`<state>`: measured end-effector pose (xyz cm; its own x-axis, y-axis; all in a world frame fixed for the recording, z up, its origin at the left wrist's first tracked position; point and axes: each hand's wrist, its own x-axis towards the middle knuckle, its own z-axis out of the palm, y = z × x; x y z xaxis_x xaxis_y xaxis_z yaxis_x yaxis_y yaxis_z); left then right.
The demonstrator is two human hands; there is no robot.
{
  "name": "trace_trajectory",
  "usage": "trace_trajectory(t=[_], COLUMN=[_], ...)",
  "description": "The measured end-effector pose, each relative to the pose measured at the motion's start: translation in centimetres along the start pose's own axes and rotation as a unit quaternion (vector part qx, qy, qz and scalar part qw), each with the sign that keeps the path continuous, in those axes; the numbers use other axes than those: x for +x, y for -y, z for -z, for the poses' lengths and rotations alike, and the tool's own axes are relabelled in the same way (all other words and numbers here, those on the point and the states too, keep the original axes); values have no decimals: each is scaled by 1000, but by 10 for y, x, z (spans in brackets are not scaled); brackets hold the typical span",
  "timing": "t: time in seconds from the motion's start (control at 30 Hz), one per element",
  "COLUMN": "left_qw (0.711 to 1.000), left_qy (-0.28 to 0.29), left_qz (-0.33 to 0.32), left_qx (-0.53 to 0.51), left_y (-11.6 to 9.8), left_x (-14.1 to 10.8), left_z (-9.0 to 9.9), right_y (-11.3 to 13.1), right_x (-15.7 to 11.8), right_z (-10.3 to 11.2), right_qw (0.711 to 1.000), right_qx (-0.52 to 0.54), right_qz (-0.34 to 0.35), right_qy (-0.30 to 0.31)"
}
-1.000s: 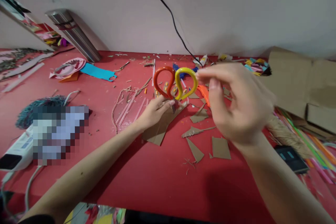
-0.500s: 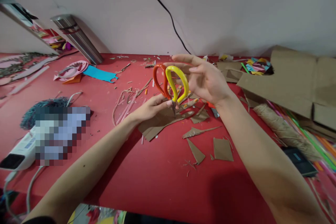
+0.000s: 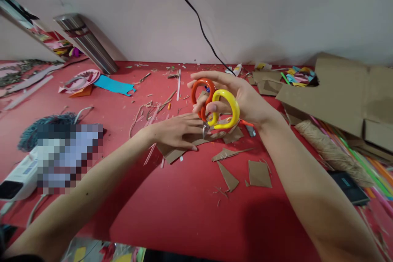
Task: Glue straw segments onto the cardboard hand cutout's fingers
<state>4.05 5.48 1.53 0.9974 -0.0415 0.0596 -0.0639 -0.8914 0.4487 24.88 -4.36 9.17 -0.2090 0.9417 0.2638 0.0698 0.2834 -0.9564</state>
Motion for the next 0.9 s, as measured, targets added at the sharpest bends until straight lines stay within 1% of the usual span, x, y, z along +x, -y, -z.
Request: trace_trajectory(t=[0.1, 0.2, 0.27, 0.33, 0.4, 0.43, 0.53, 0.6, 0.7, 0.77, 0.8, 0.9], left_qw=[996, 992, 989, 986, 983, 980, 971, 965, 954, 948, 945, 944], left_qy=[1, -16, -39, -60, -75, -80, -98, -108, -130, -149, -157, -162], left_qz=[12, 30, 43, 58, 82, 97, 144, 173, 217, 236, 241, 245], left_qx=[84, 119, 133, 141, 149, 154, 163, 163, 160, 156, 153, 148], left_y=[1, -2, -5, -9, -13, -16, -24, -29, -35, -38, -39, -40], left_x=[-5, -6, -6, -6, -6, -5, -3, -1, 0, 1, 2, 3], left_z=[-11, -21, -26, -31, -35, -37, -42, -45, -49, -51, -51, -51], right_y=[0, 4, 7, 10, 12, 13, 16, 19, 24, 27, 29, 31], right_x=[0, -2, -4, -6, -7, -8, -11, -13, -16, -18, -18, -20], right_z=[-2, -5, -7, -9, -11, -11, -12, -13, -13, -14, -14, -14], right_qw=[1000, 998, 995, 987, 967, 953, 896, 859, 817, 803, 804, 823], right_qx=[-8, -35, -72, -135, -223, -272, -409, -471, -530, -545, -542, -511], right_qz=[15, 47, 64, 68, 67, 68, 86, 115, 153, 162, 162, 158], right_qy=[2, -2, -21, -59, -100, -116, -152, -166, -167, -176, -182, -191])
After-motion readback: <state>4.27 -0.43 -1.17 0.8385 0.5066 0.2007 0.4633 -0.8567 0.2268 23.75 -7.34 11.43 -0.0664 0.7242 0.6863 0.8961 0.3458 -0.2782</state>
